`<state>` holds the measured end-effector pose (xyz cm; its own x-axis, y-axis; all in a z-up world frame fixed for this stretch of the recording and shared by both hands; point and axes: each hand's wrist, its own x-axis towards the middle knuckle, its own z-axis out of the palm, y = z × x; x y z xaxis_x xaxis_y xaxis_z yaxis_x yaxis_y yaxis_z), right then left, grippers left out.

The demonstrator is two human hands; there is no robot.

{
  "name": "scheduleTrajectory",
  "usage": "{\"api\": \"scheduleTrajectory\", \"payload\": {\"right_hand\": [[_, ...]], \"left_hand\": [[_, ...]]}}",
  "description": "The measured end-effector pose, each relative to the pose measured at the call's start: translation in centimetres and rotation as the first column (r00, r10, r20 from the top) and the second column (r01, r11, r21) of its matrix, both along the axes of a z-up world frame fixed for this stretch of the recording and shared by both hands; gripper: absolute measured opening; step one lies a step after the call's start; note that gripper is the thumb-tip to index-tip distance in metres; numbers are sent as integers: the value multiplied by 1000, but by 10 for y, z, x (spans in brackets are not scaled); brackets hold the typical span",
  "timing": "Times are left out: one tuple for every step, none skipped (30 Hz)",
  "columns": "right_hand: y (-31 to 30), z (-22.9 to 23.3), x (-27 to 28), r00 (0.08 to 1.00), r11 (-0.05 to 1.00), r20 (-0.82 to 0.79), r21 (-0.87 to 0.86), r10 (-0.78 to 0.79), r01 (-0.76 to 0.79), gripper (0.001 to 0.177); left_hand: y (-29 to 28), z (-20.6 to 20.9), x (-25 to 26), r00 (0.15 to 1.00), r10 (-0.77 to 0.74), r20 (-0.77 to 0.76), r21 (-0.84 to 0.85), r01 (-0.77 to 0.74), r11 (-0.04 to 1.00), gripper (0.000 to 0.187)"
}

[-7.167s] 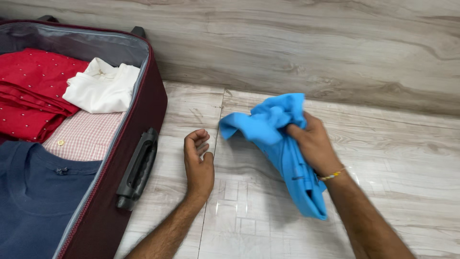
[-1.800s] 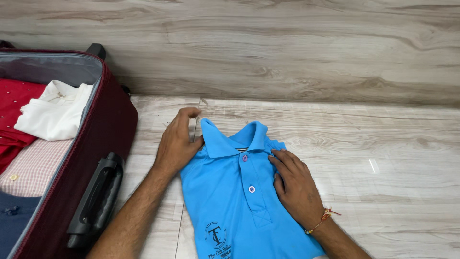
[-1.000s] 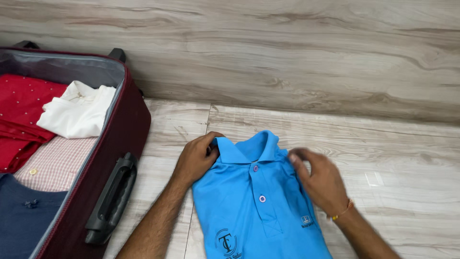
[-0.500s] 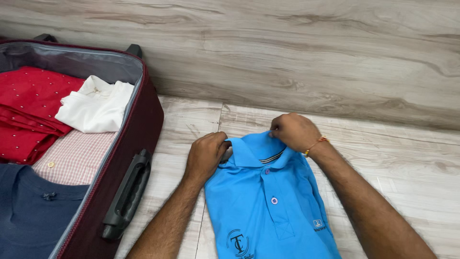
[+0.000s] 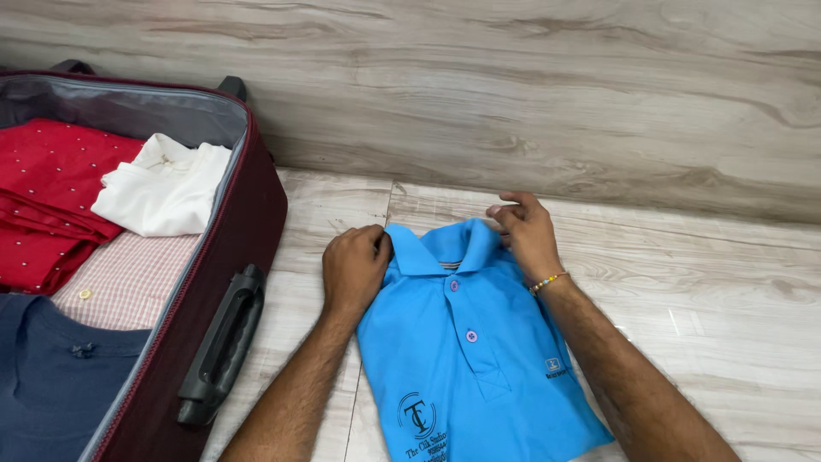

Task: The person folds a blue polo shirt, a pair of navy blue pants, a yellow patterned shirt, and a white polka-dotted shirt. Each item is smoothed out, folded neatly, and placed into an open maroon suitcase on the floor.

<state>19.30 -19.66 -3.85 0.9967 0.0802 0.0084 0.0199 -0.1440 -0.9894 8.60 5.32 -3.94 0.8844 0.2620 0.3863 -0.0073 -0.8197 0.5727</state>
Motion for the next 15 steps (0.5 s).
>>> {"api": "scheduleTrajectory", "payload": {"right_hand": [[-3,3,-7,986,996,165,-78,-24,37,33],[-10,7,-18,945,985,324,-153,-30,84,32],[-16,11,-30,880,966,475,-218,-22,142,31],[-21,14,-42,885,945,464,-304,33,124,32],[-25,17,-54,890,916,448,-387,87,105,32],[-30,18,-67,894,880,427,-467,134,91,33],[-32,16,-80,867,824,434,-564,246,48,38],[-30,12,-93,830,754,427,-657,360,10,43],[-30,8,-103,786,670,403,-742,469,-19,49],[-31,5,-110,783,654,410,-756,469,5,49],[-33,2,-114,779,637,416,-770,469,28,50],[-34,1,-117,771,621,426,-782,473,51,51],[-36,-1,-121,782,615,423,-786,458,65,51],[-39,-4,-126,795,609,420,-789,438,81,51],[-42,-5,-129,807,603,417,-792,418,96,52]], "left_hand": [[2,1,1,1000,27,14,-132,-25,991,10],[4,-2,1,998,58,20,-265,-51,963,13],[7,-6,3,997,59,40,-368,-41,929,15],[13,-11,7,996,65,59,-465,-30,885,19],[19,-17,11,994,72,77,-557,-16,830,23],[23,-24,14,988,54,145,-584,41,811,22],[26,-30,14,976,40,212,-606,99,789,22],[27,-34,15,959,31,281,-624,158,766,22],[26,-35,15,964,61,257,-631,120,767,19],[26,-34,13,969,93,229,-637,77,767,17],[25,-30,8,971,126,201,-642,34,766,17],[22,-24,2,983,146,115,-597,-49,801,18],[14,-19,-7,985,172,29,-543,-129,830,23],[8,-13,-16,979,197,-57,-480,-200,854,28],[4,-8,-28,986,164,-32,-407,-163,899,32]]}}
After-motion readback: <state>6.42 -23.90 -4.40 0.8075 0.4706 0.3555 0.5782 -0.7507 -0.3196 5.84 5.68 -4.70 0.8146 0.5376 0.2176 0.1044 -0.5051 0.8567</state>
